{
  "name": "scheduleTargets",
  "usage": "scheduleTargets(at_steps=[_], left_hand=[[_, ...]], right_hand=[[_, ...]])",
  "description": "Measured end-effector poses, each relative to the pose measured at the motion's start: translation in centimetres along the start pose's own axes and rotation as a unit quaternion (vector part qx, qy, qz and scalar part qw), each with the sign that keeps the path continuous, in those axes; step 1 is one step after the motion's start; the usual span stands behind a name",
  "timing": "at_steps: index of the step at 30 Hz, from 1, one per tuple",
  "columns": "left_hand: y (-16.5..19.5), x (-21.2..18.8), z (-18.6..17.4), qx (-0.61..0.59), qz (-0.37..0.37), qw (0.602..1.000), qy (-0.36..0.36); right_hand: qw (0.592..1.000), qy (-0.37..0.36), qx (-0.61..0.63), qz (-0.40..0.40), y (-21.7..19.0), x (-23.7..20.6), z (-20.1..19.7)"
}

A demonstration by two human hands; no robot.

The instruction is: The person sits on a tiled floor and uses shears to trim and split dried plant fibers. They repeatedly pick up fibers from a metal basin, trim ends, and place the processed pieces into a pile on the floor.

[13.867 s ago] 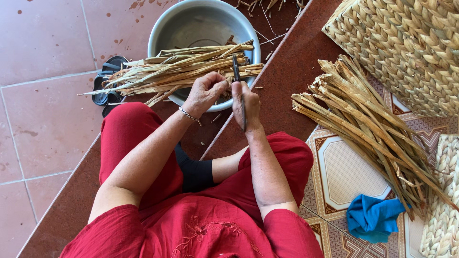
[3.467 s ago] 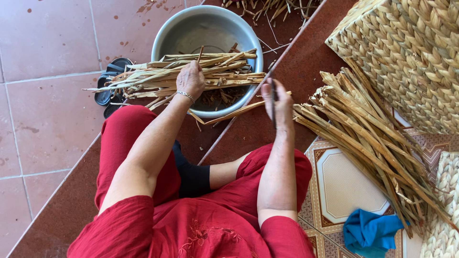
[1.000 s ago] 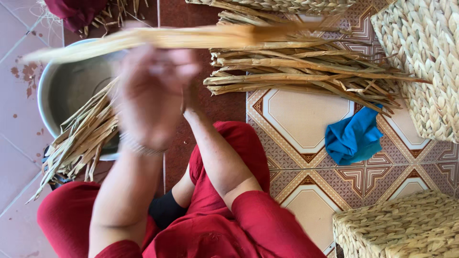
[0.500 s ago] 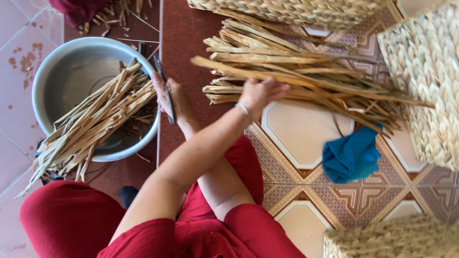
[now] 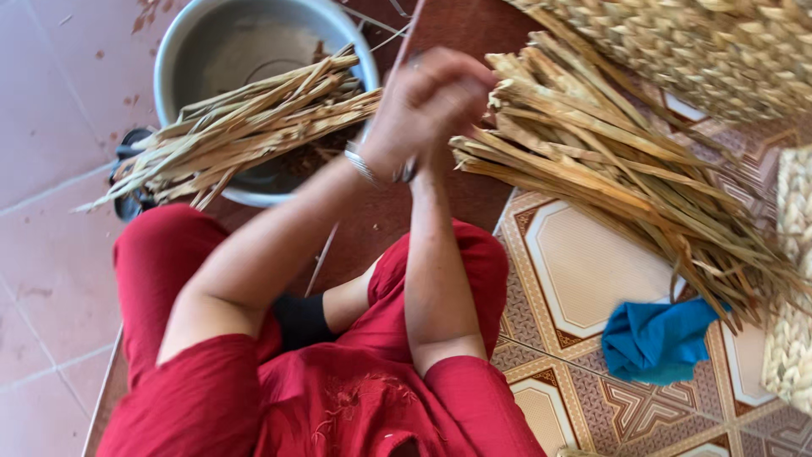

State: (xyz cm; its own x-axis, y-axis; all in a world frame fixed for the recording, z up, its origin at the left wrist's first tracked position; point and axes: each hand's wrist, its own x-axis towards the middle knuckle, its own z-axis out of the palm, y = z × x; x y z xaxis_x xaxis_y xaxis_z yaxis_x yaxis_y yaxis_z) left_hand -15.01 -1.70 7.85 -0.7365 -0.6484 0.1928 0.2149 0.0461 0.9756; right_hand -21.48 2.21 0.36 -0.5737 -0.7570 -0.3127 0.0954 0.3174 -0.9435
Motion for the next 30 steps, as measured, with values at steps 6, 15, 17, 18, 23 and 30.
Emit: scheduleTargets(at_steps=[6,15,17,18,23,30], left_hand=[[-2.4,-6.0,-14.8,0.442,-0.111,0.879,0.140],[-7.7,-8.9,-14.0,0.738,-0.199,0.643,0.049],[-7.4,-8.8,-14.5,0.688,-0.254,0.679,0.028],[-7.1,-8.7,-14.9,0.661,-0.282,0.695,0.018],[-4.9,-8.4,-17.4,0.569,-0.364,0.737,0.014],[-2.6,-10.3,-21.9,0.643,-0.385,0.662,0.006]], right_hand=[[0.998,0.007,-0.057,0.016,-0.3,0.3,-0.4],[0.996,-0.041,-0.082,-0.010,0.5,0.5,-1.8],[0.996,-0.037,-0.081,-0.028,0.8,0.7,-2.1],[0.996,-0.036,-0.079,-0.036,1.0,0.7,-2.2],[0.995,-0.019,-0.083,-0.054,1.5,1.3,-2.5],[0.994,-0.037,-0.082,-0.058,1.5,1.4,-2.6]])
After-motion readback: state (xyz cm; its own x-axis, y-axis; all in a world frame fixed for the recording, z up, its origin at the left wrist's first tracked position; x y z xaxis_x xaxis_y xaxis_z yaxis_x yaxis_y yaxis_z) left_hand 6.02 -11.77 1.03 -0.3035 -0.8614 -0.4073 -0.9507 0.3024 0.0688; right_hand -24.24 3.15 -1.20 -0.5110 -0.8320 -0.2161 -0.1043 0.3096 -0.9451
